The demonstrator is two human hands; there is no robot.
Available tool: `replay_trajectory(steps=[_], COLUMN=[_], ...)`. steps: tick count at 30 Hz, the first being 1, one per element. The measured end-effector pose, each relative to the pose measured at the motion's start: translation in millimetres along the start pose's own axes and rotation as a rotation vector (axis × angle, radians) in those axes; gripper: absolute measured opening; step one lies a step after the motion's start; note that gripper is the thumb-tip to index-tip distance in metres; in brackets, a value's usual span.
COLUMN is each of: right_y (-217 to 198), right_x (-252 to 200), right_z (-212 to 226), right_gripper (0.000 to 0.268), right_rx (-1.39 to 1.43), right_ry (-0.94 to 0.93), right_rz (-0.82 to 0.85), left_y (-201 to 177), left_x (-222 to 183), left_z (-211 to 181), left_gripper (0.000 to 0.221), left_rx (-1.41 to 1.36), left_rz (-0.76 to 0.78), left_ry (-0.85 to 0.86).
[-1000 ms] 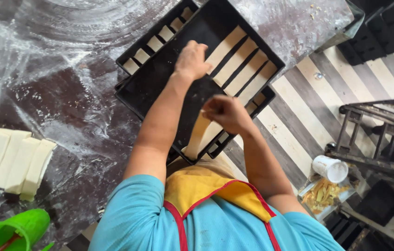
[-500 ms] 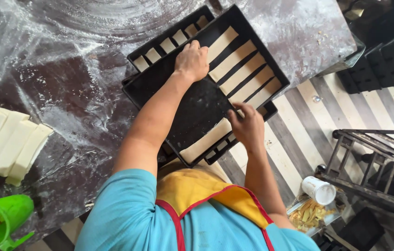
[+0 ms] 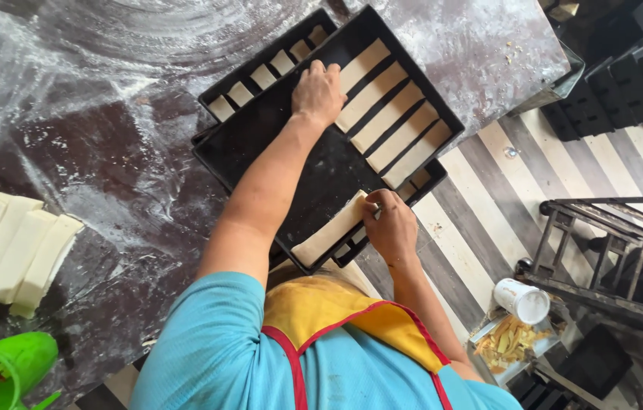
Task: The recorder is placing strips of dough into metal trays and brushing them with a liquid mixture in a bakery.
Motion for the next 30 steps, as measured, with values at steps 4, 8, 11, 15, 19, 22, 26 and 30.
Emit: replay_trajectory(steps=[4,8,11,15,19,22,26,30], right_y=[5,10,9,2,-7,7,15,22], right_x=[12,23,23,13,18,30,45,37], right_z=[11,25,23,34,63,84,83,44], right_gripper=[0.02,0.024,0.021,0.013,0.013,0.014,0.035,0.029], right_rx=[0.038,-0.248,-0.339,-0.332,-0.266,-0.146,-0.396,-0.562], right_ry=[-0.054,-0.12,-0.066,-0.119,-0.147,-0.257,-0.255,-0.196], right_rz=[0.045,0.164,0.2,0.153,0.177,0.328,0.358,0.43], left_y=[-19,-39,-56,-82,-85,-64,-57,-56], left_x=[-19,-43,-59,-85,-110,-118,-129,-135], left_z=[11,29,39,41,52,72,85,86], left_gripper=[0.051,0.05,0.049,0.051,0.055,0.065,0.065,0.068], left_rx=[0.0,0.013,0.023,0.192,0.156,0.104,-0.004,-0.043], left_rz=[-0.068,-0.095,-0.087,0.068,0.114,0.07,0.078,0.074], left_ry=[0.012,0.014,-0.01,-0.154,-0.178,-0.121,-0.12,-0.096])
Point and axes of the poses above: each hand's wrist, its own x-axis towards the middle knuckle, its own y-axis out of the palm, z = x × y, the point moved 8 cm from there along x, towards the middle knuckle, and after that the axes turned 8 degrees about -z, right-handed, at the moved point
